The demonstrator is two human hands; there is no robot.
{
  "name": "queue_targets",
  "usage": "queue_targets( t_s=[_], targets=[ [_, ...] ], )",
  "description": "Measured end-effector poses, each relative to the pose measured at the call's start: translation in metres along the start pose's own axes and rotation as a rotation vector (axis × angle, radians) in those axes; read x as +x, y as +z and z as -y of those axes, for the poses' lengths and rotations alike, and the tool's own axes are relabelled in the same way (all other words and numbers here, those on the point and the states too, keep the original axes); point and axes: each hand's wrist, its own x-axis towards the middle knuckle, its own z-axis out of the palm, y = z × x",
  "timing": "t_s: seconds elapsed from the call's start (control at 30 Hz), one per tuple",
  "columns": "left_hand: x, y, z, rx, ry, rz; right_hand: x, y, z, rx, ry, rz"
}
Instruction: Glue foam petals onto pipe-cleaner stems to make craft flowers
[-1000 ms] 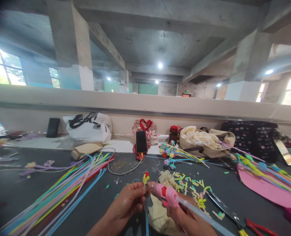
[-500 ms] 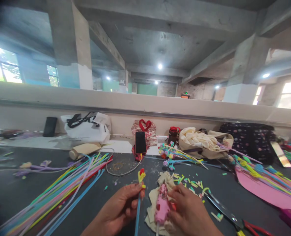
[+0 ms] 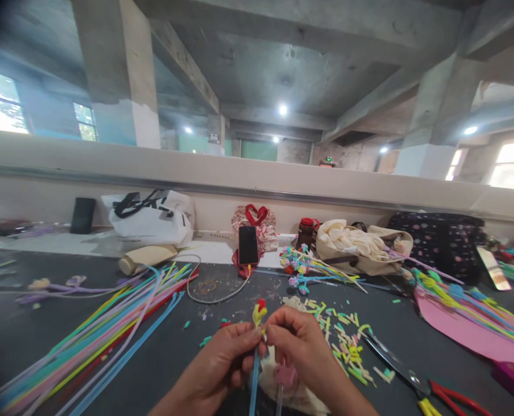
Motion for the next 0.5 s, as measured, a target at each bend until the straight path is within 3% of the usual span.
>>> queue_targets(
  t_s=[0.27, 0.37, 0.5],
  targets=[
    [0.007, 0.000, 0.009, 0.009, 0.016, -0.003, 0.007, -0.002, -0.034, 0.563, 0.220, 0.161],
    [0.012, 0.000, 0.014, -0.041, -0.013, -0.001, 0.009, -0.004, -0.036, 0.525, 0.229, 0.085],
    [0.014, -0.001, 0.017, -0.206, -0.058, 0.047, 0.008, -0.008, -0.027, 0.287, 0.090, -0.122]
  ],
)
